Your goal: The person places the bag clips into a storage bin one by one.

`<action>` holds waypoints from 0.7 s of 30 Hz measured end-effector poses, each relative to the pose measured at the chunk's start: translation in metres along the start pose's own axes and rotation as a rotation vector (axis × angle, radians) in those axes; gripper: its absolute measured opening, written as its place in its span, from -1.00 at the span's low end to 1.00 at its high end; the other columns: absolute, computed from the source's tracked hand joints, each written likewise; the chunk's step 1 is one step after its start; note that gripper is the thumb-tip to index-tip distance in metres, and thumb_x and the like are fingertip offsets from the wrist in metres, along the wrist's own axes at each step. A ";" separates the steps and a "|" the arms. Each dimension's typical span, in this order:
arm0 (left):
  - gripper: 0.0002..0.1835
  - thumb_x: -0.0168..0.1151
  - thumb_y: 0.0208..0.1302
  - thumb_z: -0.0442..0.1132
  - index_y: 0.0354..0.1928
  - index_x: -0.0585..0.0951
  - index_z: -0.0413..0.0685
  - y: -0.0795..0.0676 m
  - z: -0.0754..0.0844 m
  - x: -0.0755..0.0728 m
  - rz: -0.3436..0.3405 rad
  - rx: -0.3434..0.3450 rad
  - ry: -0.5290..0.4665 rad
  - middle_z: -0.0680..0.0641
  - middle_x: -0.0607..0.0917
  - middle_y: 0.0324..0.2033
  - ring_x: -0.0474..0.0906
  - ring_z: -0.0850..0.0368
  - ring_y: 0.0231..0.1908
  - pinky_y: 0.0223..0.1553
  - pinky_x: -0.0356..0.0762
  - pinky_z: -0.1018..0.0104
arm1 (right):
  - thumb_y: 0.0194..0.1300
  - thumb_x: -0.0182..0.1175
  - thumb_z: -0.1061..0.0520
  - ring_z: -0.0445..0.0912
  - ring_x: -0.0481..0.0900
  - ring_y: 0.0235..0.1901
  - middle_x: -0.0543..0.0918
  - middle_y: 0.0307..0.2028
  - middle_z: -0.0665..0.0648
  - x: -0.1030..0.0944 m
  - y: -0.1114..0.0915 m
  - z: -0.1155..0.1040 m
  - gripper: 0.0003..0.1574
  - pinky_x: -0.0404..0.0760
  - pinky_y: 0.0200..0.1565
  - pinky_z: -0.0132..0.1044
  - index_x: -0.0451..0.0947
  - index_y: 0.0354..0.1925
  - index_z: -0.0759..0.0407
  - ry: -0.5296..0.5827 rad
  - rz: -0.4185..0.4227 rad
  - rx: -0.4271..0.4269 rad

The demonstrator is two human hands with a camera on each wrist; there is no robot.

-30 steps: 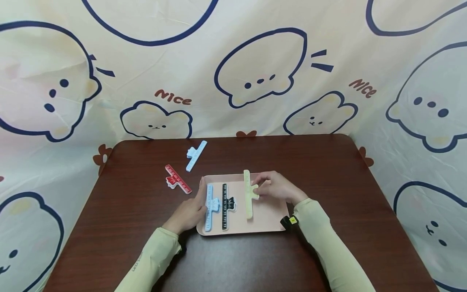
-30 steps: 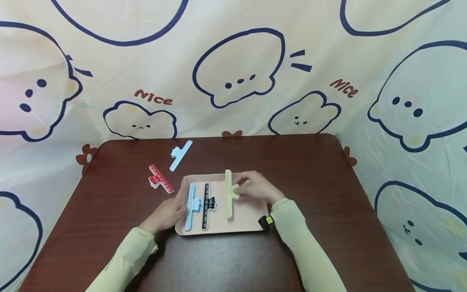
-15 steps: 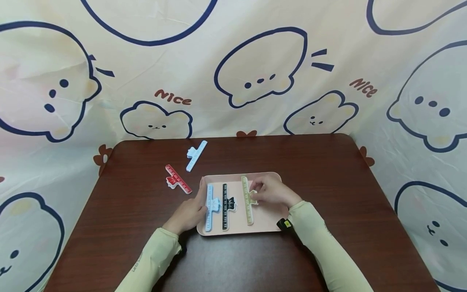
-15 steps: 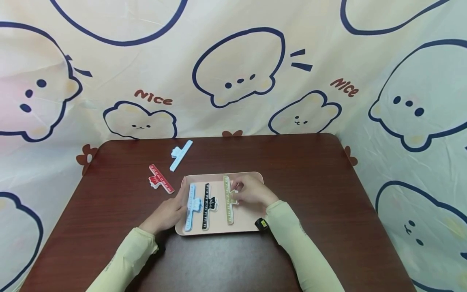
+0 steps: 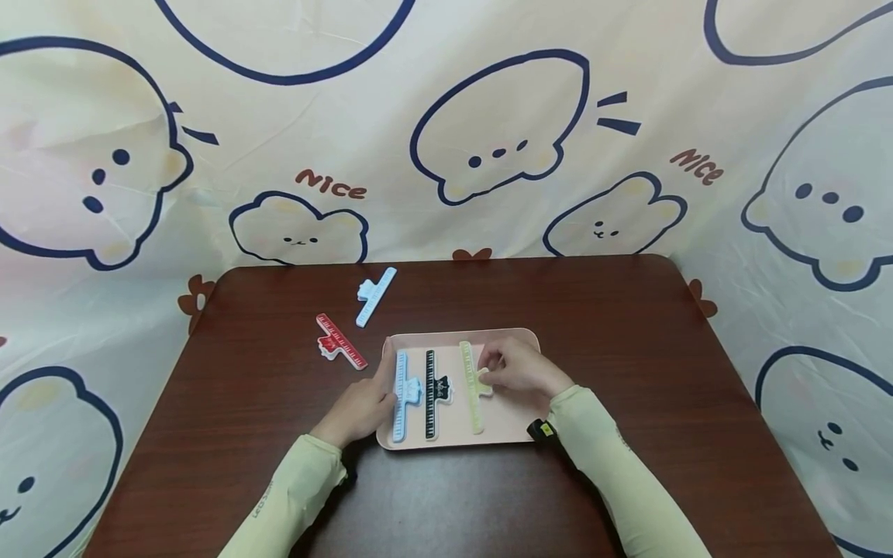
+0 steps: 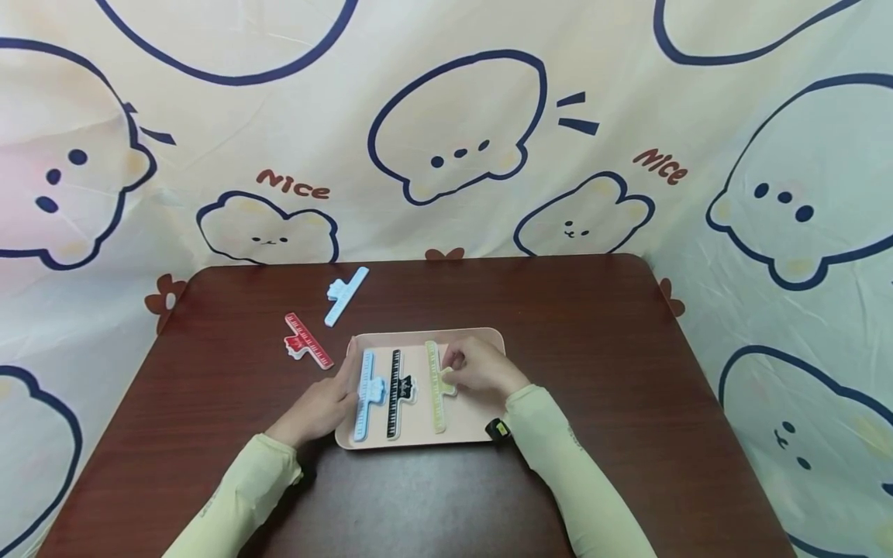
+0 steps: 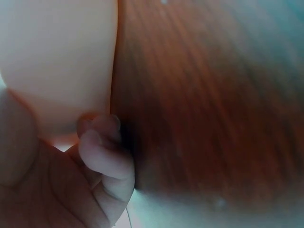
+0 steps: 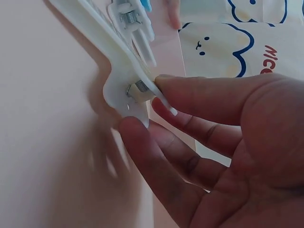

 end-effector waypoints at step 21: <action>0.04 0.07 0.52 -0.12 0.64 -0.50 0.27 0.000 0.001 -0.001 -0.015 -0.012 -0.006 -0.22 0.26 0.57 0.70 -0.11 0.11 0.24 0.55 -0.19 | 0.20 0.44 0.28 -0.22 0.56 -0.55 0.65 -0.53 -0.03 0.010 0.006 -0.004 -0.85 0.56 -0.43 -0.37 0.67 -0.41 0.09 -0.005 -0.029 0.000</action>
Point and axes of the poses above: each hand's wrist, its own y-axis towards the middle knuckle, its own x-axis out of the palm, z = x × y, the point moved 1 cm from there along y, towards the middle knuckle
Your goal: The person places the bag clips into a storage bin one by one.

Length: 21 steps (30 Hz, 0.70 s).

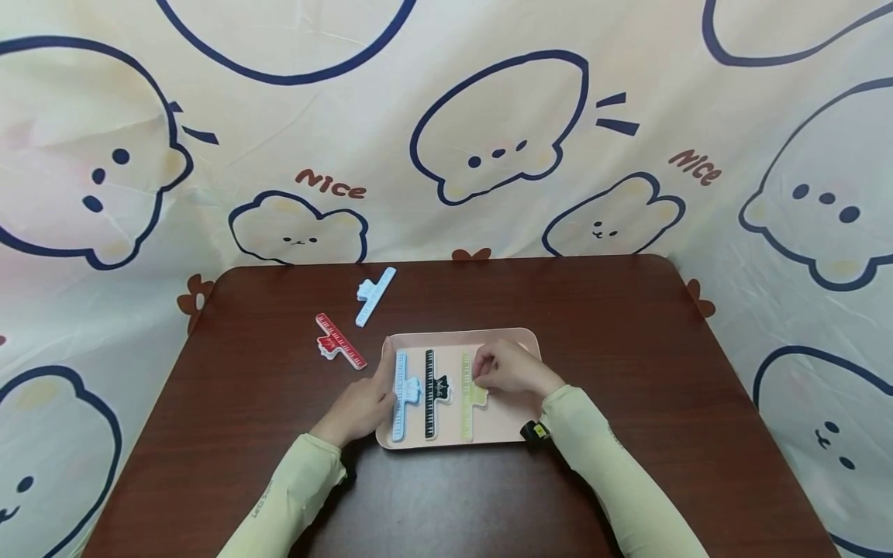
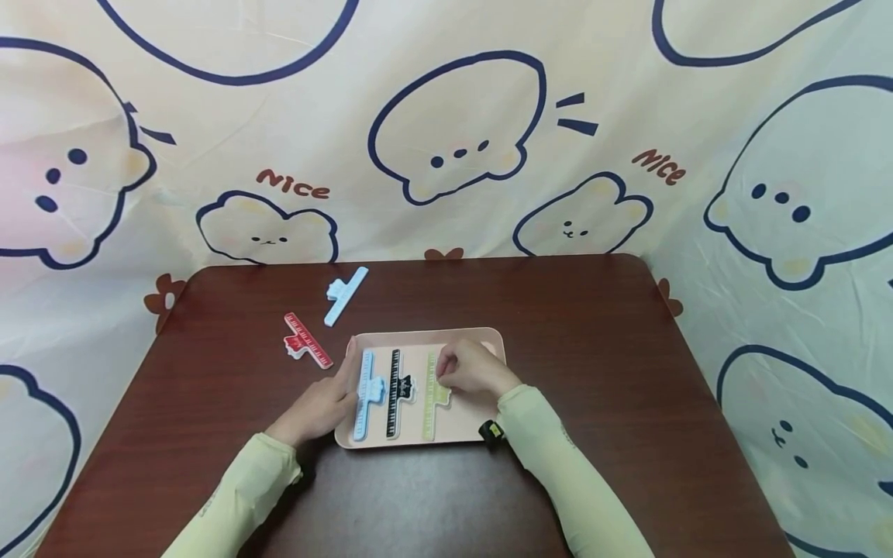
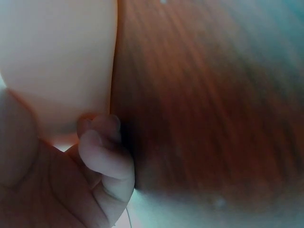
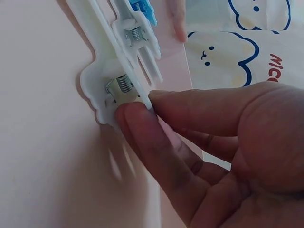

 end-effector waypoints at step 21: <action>0.05 0.07 0.51 -0.09 0.63 -0.52 0.33 0.002 -0.001 0.001 -0.004 -0.003 -0.011 -0.20 0.27 0.57 0.71 -0.07 0.05 0.21 0.56 -0.17 | 0.21 0.44 0.29 -0.16 0.54 -0.44 0.64 -0.46 -0.02 0.004 0.013 -0.010 -0.81 0.50 -0.34 -0.33 0.66 -0.41 0.03 -0.018 -0.017 0.021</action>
Point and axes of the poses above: each hand's wrist, its own y-axis towards the middle knuckle, its own x-axis out of the palm, z = x × y, the point moved 1 cm from there along y, towards the middle knuckle
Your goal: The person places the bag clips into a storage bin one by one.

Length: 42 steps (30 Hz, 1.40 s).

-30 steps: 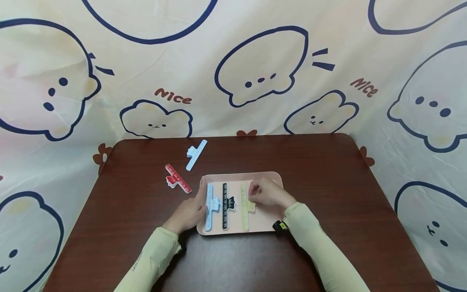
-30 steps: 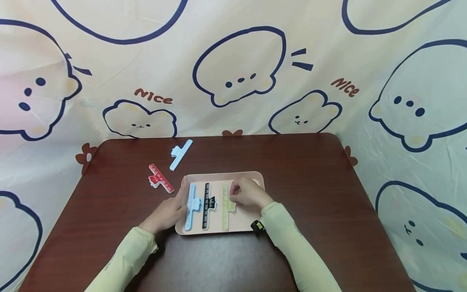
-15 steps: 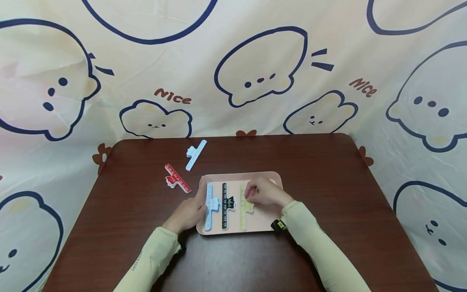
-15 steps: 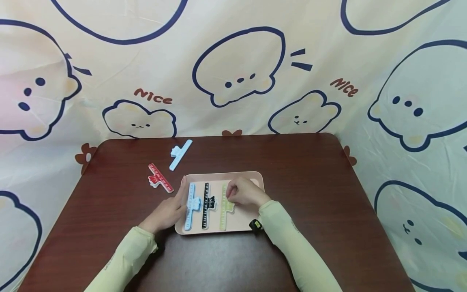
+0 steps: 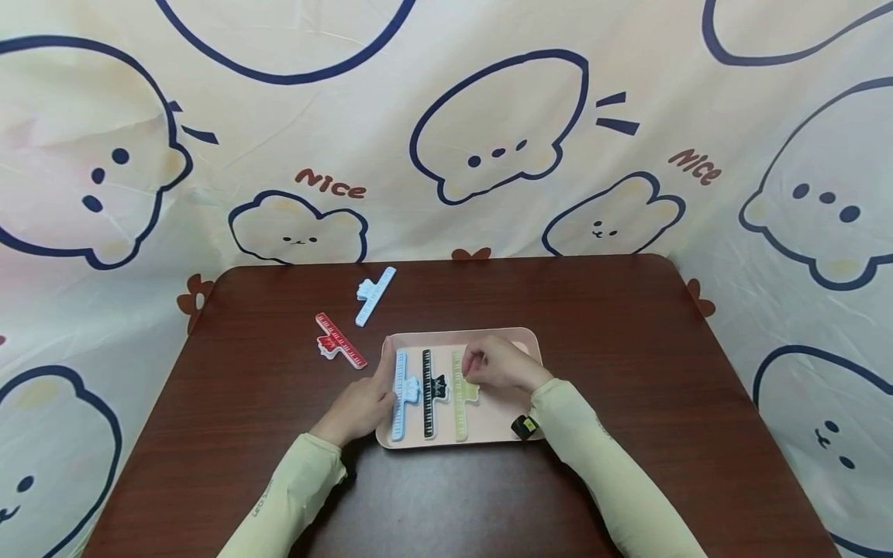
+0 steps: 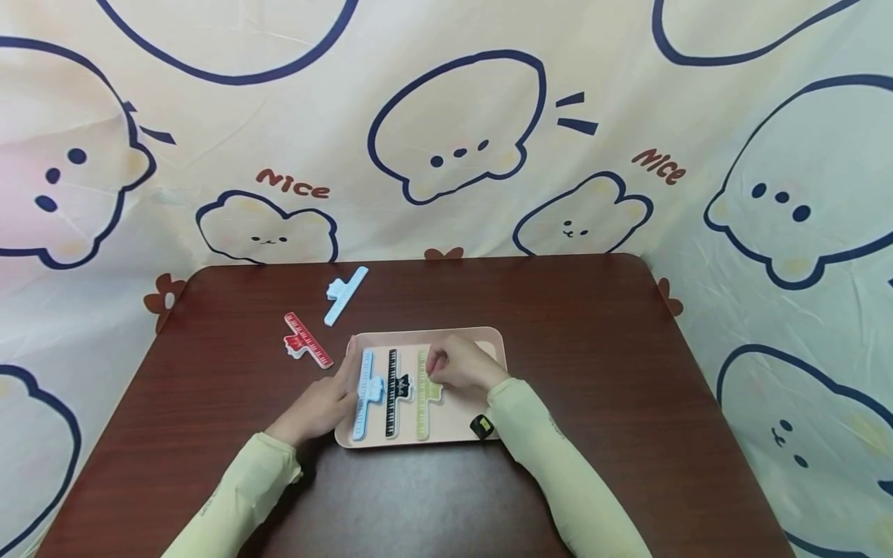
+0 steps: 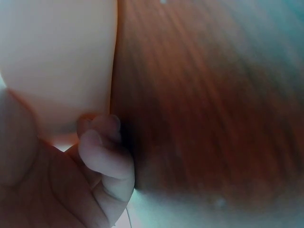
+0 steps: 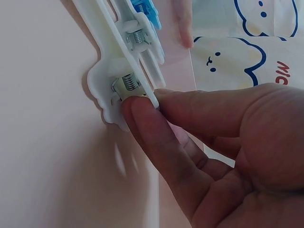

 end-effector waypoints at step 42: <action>0.06 0.13 0.46 -0.11 0.66 -0.43 0.23 0.001 0.002 0.001 0.001 -0.053 0.020 -0.29 0.61 0.28 0.70 0.02 -0.20 0.09 0.63 -0.11 | 0.37 0.37 0.08 -0.11 0.60 -0.32 0.67 -0.28 0.00 -0.024 -0.013 -0.001 -0.85 0.62 -0.29 -0.28 0.71 -0.10 -0.01 -0.004 0.109 0.051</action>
Point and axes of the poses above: each hand's wrist, its own y-axis towards the middle knuckle, its own x-axis out of the palm, z = x × y, the point moved 1 cm from there along y, towards the middle knuckle
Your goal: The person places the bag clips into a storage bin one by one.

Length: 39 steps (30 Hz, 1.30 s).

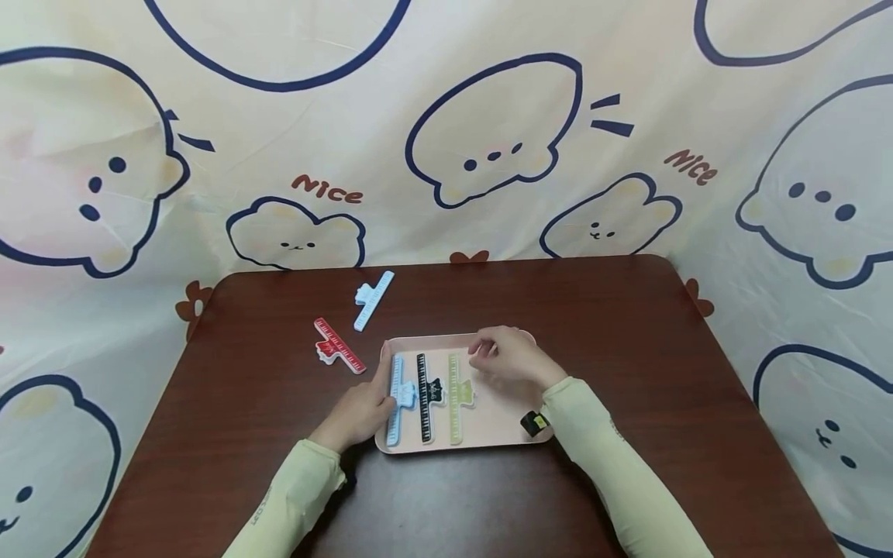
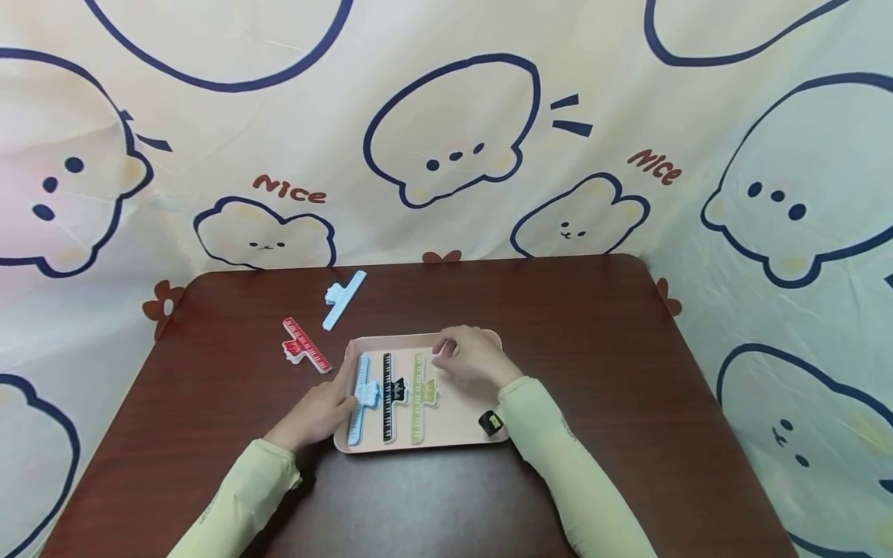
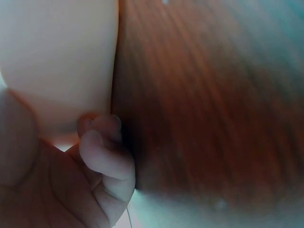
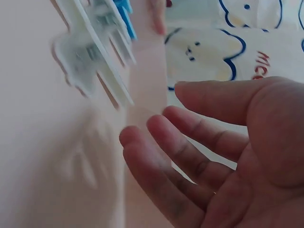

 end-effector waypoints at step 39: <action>0.04 0.10 0.47 -0.12 0.65 -0.45 0.26 0.000 -0.001 0.000 0.022 0.019 0.006 -0.29 0.49 0.41 0.68 0.02 -0.20 0.12 0.59 -0.14 | 0.56 -0.11 0.18 -0.05 0.66 -0.34 0.64 0.10 0.50 -0.021 -0.011 0.079 -0.15 0.56 -0.06 -0.04 -0.17 0.61 0.41 -0.156 -0.062 0.130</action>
Point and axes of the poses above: each hand's wrist, its own y-axis towards the middle knuckle, its own x-axis out of the palm, z = x × y, the point moved 1 cm from there along y, towards the middle knuckle
